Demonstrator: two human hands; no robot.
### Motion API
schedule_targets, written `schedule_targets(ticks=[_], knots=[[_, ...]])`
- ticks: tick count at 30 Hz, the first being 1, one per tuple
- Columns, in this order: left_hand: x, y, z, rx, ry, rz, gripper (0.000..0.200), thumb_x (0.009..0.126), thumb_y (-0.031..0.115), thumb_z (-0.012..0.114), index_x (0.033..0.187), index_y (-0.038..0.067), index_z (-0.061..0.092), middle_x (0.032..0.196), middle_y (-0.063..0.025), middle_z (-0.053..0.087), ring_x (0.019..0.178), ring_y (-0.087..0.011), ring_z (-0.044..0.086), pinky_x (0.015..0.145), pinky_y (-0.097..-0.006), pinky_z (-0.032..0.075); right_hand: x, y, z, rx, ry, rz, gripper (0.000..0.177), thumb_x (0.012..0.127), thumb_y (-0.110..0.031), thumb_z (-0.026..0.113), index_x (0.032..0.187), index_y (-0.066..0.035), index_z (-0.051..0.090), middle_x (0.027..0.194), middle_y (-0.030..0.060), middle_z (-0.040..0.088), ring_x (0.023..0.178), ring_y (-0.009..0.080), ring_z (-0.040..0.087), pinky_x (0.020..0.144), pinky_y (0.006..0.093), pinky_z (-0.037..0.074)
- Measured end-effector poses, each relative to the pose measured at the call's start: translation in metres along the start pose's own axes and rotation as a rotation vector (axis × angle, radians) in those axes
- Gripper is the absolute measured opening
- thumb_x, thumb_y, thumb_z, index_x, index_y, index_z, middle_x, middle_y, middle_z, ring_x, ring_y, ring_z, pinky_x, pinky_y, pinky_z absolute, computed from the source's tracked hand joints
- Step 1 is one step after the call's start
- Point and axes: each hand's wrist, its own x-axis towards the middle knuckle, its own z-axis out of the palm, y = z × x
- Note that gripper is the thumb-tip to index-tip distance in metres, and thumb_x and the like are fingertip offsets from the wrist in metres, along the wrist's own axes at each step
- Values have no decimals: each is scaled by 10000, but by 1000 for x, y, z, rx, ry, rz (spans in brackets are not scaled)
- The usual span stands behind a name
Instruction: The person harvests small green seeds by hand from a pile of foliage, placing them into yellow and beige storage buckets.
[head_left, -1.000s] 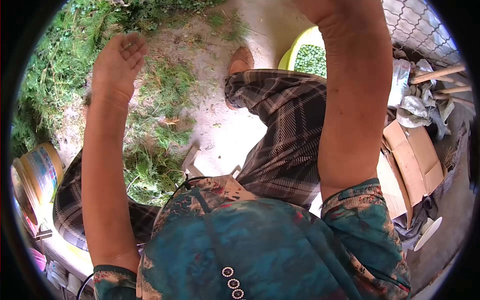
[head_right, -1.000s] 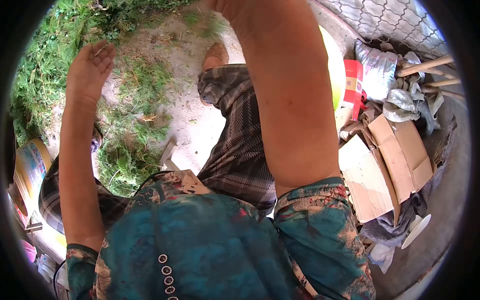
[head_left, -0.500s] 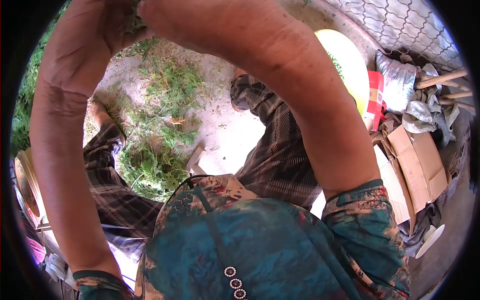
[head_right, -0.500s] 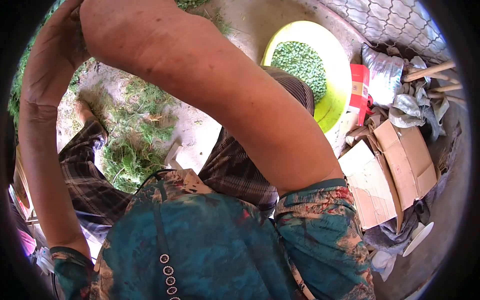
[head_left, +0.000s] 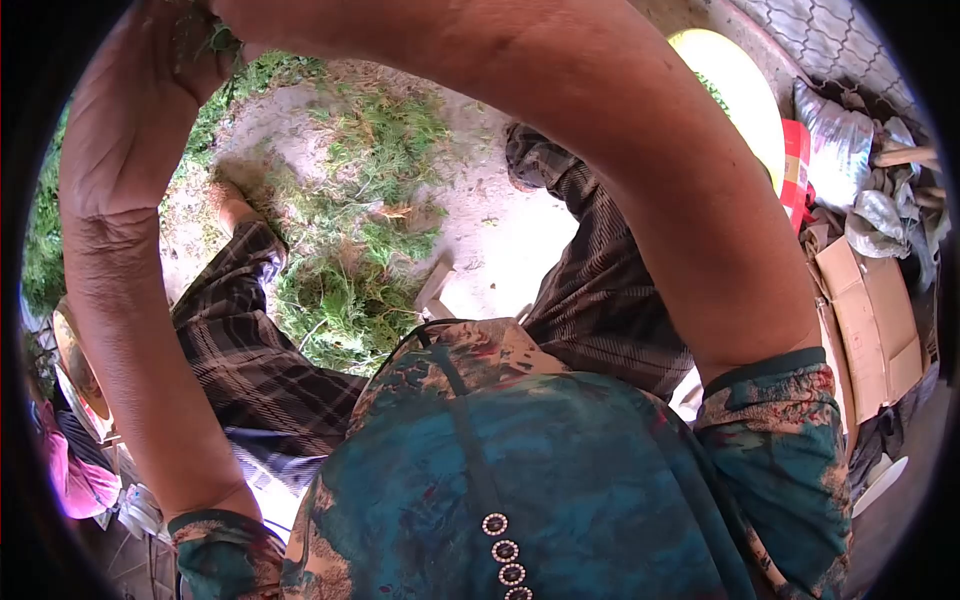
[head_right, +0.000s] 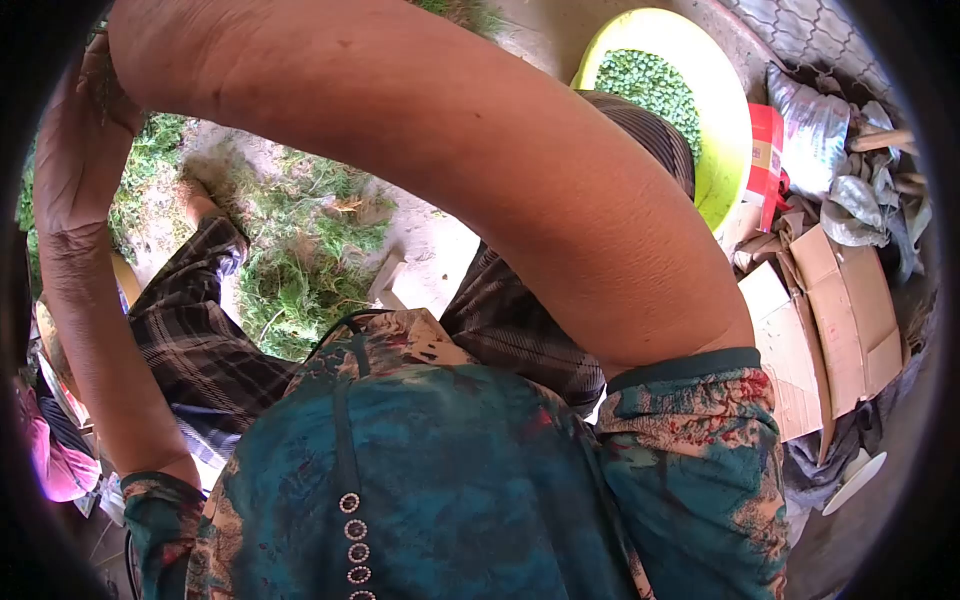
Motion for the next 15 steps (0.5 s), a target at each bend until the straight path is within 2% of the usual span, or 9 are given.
schedule_targets(ticks=[1,3,4,6,10,12,13,15], knots=[[2,0,-5,-18,22,-24,355,948,236,406,1210,6,473,1218,-90,520,1094,-166,515,935,-302,400,2,1,6,-21,5,-12,112,753,-81,552,711,-20,636,620,110,583,610,249,587,557,360,483],[15,-6,-38,-390,-656,-191,357,952,197,390,1248,5,445,1222,-105,512,1090,-173,517,930,-311,406,3,1,9,-30,19,-18,116,751,-89,554,697,-26,636,615,104,584,610,245,589,550,359,481],[11,-3,-31,-386,-655,-189,357,952,197,390,1248,5,445,1222,-105,512,1090,-173,517,930,-311,406,3,0,6,-31,29,-26,119,750,-93,555,690,-29,636,612,101,584,610,243,590,547,359,481],[3,0,-16,-1,26,-79,347,951,172,386,1242,-7,447,1213,-115,517,1081,-178,523,917,-313,421,-2,-1,1,-28,59,-44,124,748,-100,558,676,-35,635,607,95,585,609,239,591,541,359,480],[3,2,-21,30,-5,-37,343,953,169,376,1232,-14,454,1199,-113,526,1070,-172,531,907,-310,435,-21,-1,-13,-31,138,-81,138,744,-116,563,649,-47,635,596,84,586,608,231,594,529,359,477],[-19,5,11,345,51,150,249,931,115,407,1094,7,561,1015,-78,620,805,-111,586,782,-231,455,-29,4,-15,-143,213,-149,146,742,-124,566,635,-53,635,590,78,587,607,227,596,523,359,476],[-21,10,14,361,83,49,261,932,69,392,1126,32,562,994,-52,618,604,-45,464,600,-190,419,-28,3,-13,-156,254,-145,150,741,-128,567,628,-56,635,587,75,587,607,225,597,519,359,475],[-27,18,29,177,162,74,224,930,118,420,1074,26,565,976,-85,621,670,-93,534,637,-210,456,-24,6,-24,513,360,182,153,711,-81,508,613,-11,603,574,128,564,575,248,567,518,372,444]])
